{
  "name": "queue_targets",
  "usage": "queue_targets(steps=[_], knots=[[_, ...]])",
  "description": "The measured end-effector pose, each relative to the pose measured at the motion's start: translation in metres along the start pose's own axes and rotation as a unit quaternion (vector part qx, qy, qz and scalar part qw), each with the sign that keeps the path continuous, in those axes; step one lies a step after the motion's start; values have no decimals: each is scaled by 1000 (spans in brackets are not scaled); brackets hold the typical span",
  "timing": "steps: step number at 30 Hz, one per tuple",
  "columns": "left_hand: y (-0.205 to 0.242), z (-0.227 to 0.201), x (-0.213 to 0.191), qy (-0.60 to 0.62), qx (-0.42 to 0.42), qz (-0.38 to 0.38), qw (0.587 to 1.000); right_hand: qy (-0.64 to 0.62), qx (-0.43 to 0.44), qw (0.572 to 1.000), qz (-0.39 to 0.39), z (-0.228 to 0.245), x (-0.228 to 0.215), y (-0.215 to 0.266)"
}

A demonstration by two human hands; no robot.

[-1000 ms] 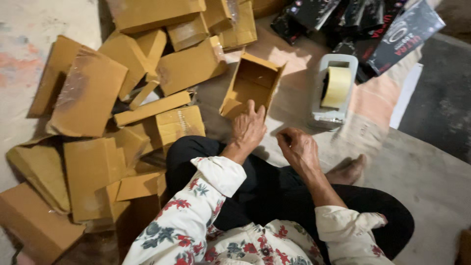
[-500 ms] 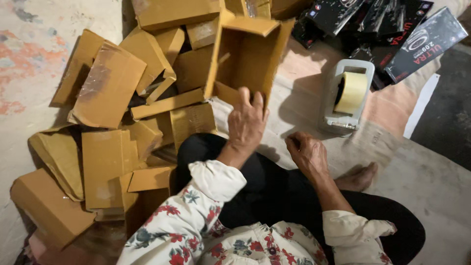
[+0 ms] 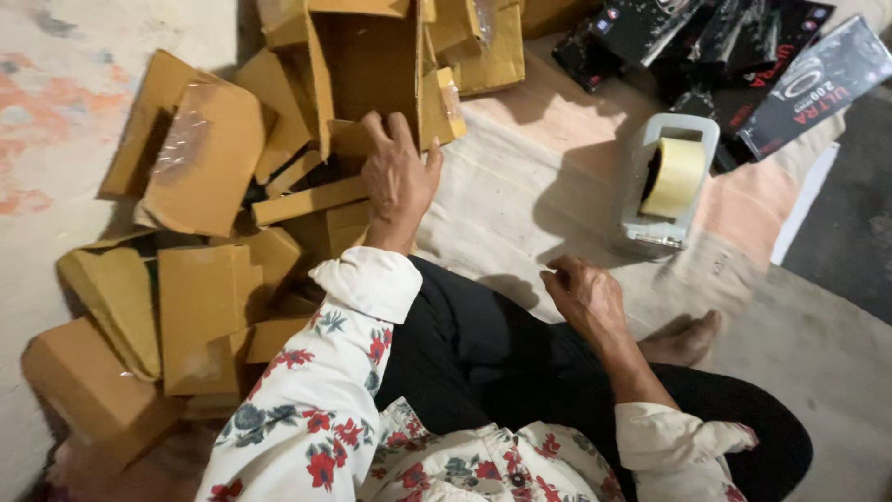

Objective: The person sits on the floor surrounded by cardboard boxes and packs smart watches into them. They open a watch box, place the watch, strap, and charger into the packaging, insert the packaging into a cardboard box, and seal it with tape. The process is repeated for a second watch.

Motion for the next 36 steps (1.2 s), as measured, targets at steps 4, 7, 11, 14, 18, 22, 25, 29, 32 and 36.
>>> queue_targets(steps=[4,7,11,14,18,22,25,29,32,36], knots=[[21,-11,-30,32,34,-87,995,-3,-2,1000,3,9,-4,-4],[55,-39,-33,85,127,-138,979,-161,21,986,31,1,-7,-5],[91,-87,16,112,287,-36,951,-258,64,964,3,-22,-29,-31],[103,-117,87,96,374,254,887,-492,16,867,-76,-48,-61,-99],[80,-102,118,28,284,350,892,-758,20,647,-79,-93,-87,-225],[32,-64,106,105,127,244,956,-764,30,634,-116,-126,-102,-299],[20,-54,102,131,121,159,971,-761,46,631,-145,-138,-107,-304],[21,-47,121,199,145,161,956,-732,-39,674,-97,-115,-102,-241],[15,-32,163,387,11,277,879,-748,-57,661,-31,-89,-64,-152],[8,-24,169,561,-8,256,787,-790,7,609,73,-41,16,-51]])
Point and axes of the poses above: each hand's wrist, its own y-axis away from the middle knuckle, its own x-axis out of the palm, z = x × y, the point moved 9 cm from there along -y, towards the middle knuckle, and after that the axes turned 12 degrees about z, right-handed, at the moved point
